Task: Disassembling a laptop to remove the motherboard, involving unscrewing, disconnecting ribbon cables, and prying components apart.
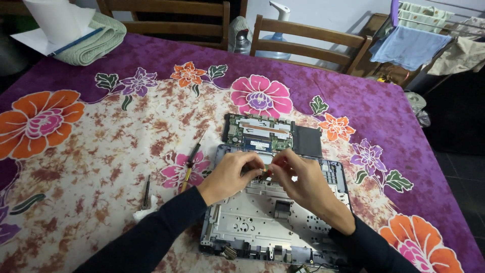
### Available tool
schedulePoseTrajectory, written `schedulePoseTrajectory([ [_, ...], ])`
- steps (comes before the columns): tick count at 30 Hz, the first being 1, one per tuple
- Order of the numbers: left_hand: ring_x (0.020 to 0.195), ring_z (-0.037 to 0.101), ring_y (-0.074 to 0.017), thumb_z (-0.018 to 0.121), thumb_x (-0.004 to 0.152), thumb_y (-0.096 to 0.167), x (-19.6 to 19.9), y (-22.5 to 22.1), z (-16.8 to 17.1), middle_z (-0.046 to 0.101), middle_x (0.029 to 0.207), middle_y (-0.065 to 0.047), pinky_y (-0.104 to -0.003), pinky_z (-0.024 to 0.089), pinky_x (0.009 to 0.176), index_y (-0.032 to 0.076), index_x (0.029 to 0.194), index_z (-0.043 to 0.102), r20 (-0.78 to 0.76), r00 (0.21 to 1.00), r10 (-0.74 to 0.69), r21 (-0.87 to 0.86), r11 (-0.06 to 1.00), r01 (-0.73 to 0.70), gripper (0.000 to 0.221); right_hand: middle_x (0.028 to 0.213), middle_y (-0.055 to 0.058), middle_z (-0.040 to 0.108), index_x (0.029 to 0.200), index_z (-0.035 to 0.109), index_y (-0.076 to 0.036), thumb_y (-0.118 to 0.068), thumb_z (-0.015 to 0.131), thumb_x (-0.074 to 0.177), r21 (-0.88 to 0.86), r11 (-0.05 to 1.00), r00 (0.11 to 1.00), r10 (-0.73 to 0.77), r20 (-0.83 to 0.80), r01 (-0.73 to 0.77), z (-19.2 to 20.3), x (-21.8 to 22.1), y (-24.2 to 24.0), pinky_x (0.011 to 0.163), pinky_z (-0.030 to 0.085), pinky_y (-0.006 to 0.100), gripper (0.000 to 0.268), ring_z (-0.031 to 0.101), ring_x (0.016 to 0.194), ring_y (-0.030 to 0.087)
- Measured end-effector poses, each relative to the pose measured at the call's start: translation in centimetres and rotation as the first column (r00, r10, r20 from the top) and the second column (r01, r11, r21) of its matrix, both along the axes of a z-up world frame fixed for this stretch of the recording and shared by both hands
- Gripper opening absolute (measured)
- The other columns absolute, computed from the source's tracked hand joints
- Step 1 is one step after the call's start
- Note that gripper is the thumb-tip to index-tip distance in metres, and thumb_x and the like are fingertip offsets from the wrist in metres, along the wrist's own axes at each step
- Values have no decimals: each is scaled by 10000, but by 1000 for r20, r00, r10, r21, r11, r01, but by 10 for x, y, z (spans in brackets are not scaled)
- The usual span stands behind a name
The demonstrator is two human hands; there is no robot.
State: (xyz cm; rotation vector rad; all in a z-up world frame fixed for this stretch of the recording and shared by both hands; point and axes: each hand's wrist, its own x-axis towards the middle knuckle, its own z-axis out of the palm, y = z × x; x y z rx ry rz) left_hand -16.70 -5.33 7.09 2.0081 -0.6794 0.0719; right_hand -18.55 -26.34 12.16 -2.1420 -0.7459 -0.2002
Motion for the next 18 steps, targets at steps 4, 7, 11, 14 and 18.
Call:
schedulePoseTrajectory([
  [4,847,728,-272,736,930,120,-3,1,6,778,824,-73,-352,605,749,123,984,721,-9,1000,2,20,1000,-2,57,648,147,716,1048,691,10,-24,674,912,-34,998,996,44,-76,-47,26,1,6,532,649,352,141,717,498,228],
  [7,873,736,-260,717,930,91,-3,3,6,779,864,-90,-331,614,758,106,1029,722,-4,1000,-28,16,999,28,100,688,164,711,1088,686,22,-35,652,941,-173,968,966,140,-218,-180,50,7,5,593,667,367,162,753,540,245],
  [11,1016,731,-302,674,906,20,-6,9,27,767,1019,-149,-384,602,866,51,1151,698,19,997,-79,5,997,79,248,745,229,717,1138,644,56,3,587,960,-236,900,903,284,-323,-368,64,16,1,648,663,456,195,795,627,328],
  [14,1119,714,-358,636,904,-11,-11,13,56,752,1136,-215,-431,583,958,-25,1253,660,-10,988,-151,-33,988,151,350,760,233,724,1154,645,63,-3,575,970,-260,879,888,300,-347,-399,65,24,-5,661,664,461,207,803,656,337],
  [18,1186,689,-370,683,914,43,-20,10,85,744,1209,-229,-484,535,1037,34,1562,399,-137,968,-209,-61,977,203,708,724,171,735,1085,680,4,-45,616,965,-286,873,878,266,-398,-395,64,35,-7,645,643,398,144,798,635,287],
])
